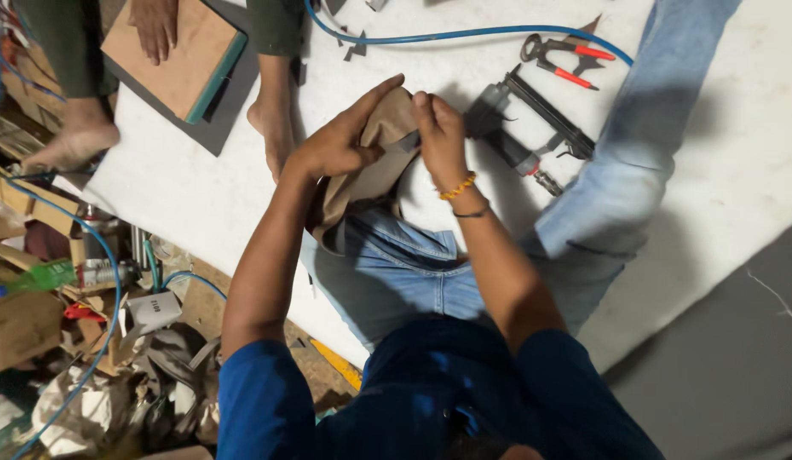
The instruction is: The person sits on the floor and stretches a brown fabric cover over a wooden frame, folding and pressing the fabric edges. They use a pneumatic nail gun to fasten the fabric to the frame, working around the edges and repositioning the frame between fastening passes.
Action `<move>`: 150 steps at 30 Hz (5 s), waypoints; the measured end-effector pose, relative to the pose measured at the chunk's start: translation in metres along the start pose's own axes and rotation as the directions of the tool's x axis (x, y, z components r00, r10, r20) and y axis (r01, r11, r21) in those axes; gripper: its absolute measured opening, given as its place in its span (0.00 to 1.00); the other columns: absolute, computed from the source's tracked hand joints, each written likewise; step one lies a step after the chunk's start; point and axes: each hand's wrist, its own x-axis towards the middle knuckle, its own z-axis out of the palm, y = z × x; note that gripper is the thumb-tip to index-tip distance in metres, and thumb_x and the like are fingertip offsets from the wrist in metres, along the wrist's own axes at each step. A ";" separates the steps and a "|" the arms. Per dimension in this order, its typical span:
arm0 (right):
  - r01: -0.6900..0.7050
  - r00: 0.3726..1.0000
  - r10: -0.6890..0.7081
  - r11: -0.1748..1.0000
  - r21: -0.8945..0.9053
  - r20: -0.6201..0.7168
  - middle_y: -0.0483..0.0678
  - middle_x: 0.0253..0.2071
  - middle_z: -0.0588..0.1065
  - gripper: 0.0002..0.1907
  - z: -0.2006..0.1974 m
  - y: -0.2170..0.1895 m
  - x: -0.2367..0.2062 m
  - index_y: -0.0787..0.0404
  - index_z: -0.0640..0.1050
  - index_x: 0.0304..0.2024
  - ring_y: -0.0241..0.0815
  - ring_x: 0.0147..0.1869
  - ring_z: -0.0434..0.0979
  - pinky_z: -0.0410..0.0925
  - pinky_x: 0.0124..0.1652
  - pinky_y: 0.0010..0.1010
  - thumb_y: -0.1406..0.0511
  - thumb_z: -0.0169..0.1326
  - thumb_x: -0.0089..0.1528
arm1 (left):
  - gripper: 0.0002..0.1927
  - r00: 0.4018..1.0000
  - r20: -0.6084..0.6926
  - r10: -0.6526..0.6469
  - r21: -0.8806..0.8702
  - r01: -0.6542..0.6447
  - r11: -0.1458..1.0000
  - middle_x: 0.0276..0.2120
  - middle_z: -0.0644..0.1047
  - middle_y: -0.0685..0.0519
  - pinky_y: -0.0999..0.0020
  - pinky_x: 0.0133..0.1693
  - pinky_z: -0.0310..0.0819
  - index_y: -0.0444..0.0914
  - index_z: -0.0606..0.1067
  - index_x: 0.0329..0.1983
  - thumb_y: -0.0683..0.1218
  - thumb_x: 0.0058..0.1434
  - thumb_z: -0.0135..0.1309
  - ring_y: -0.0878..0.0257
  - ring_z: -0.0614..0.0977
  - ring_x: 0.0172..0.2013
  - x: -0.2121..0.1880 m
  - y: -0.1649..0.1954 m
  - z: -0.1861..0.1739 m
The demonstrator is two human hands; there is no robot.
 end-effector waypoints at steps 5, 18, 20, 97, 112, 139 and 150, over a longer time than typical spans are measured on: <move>0.123 0.988 -0.063 0.881 -0.457 0.143 0.51 0.25 0.69 0.22 -0.023 -0.054 -0.005 0.65 0.74 0.32 0.45 0.30 0.68 0.63 0.31 0.36 0.53 0.52 0.72 | 0.54 0.993 0.032 0.117 -0.085 -0.114 0.990 0.78 0.56 0.43 0.60 0.74 0.53 0.41 0.47 0.82 0.31 0.49 0.50 0.50 0.58 0.79 0.002 -0.005 0.010; -0.291 0.951 0.296 0.955 -0.058 0.094 0.42 0.29 0.73 0.15 -0.015 -0.043 -0.029 0.63 0.77 0.42 0.33 0.31 0.71 0.65 0.31 0.30 0.58 0.48 0.72 | 0.59 0.970 0.219 0.106 0.054 -0.120 0.991 0.81 0.48 0.50 0.60 0.72 0.60 0.50 0.46 0.82 0.30 0.46 0.52 0.50 0.54 0.79 0.030 -0.009 -0.011; -0.270 0.958 0.262 0.961 0.054 0.117 0.38 0.31 0.73 0.15 -0.020 -0.027 -0.029 0.63 0.78 0.43 0.28 0.34 0.69 0.65 0.33 0.26 0.58 0.49 0.72 | 0.58 0.967 0.251 0.043 0.054 -0.059 0.997 0.80 0.49 0.50 0.61 0.70 0.62 0.50 0.47 0.81 0.31 0.47 0.53 0.51 0.56 0.78 0.035 -0.011 -0.011; 0.259 0.965 -0.245 0.834 -0.487 0.093 0.50 0.31 0.78 0.04 -0.064 -0.005 -0.082 0.65 0.78 0.36 0.46 0.34 0.81 0.71 0.38 0.36 0.71 0.61 0.62 | 0.20 0.865 -0.495 0.087 0.595 0.264 0.759 0.34 0.82 0.43 0.51 0.38 0.77 0.36 0.77 0.51 0.41 0.54 0.61 0.45 0.84 0.35 0.059 -0.004 0.042; 0.322 0.940 -0.137 0.049 -0.945 0.313 0.57 0.43 0.73 0.14 -0.087 0.047 -0.033 0.63 0.71 0.47 0.57 0.48 0.72 0.64 0.48 0.49 0.72 0.55 0.58 | 0.49 0.936 -0.306 0.174 0.249 -0.098 0.964 0.64 0.75 0.33 0.53 0.61 0.71 0.38 0.57 0.74 0.54 0.59 0.76 0.42 0.77 0.64 0.031 -0.040 -0.021; -0.241 0.962 0.273 0.828 0.506 0.012 0.47 0.50 0.76 0.23 -0.028 -0.017 -0.049 0.57 0.69 0.61 0.41 0.48 0.77 0.71 0.46 0.36 0.78 0.48 0.64 | 0.52 0.936 -0.351 -0.040 0.001 0.043 0.999 0.72 0.60 0.34 0.60 0.71 0.55 0.31 0.49 0.76 0.35 0.49 0.60 0.42 0.61 0.73 -0.014 -0.005 0.081; 0.380 0.887 -0.462 0.711 -0.591 0.014 0.55 0.50 0.70 0.14 -0.054 0.013 -0.009 0.68 0.69 0.50 0.51 0.57 0.72 0.69 0.56 0.39 0.80 0.47 0.62 | 0.54 0.939 -0.339 -0.051 0.011 0.058 0.998 0.73 0.57 0.35 0.59 0.71 0.54 0.32 0.48 0.77 0.34 0.46 0.58 0.42 0.58 0.73 -0.014 0.003 0.083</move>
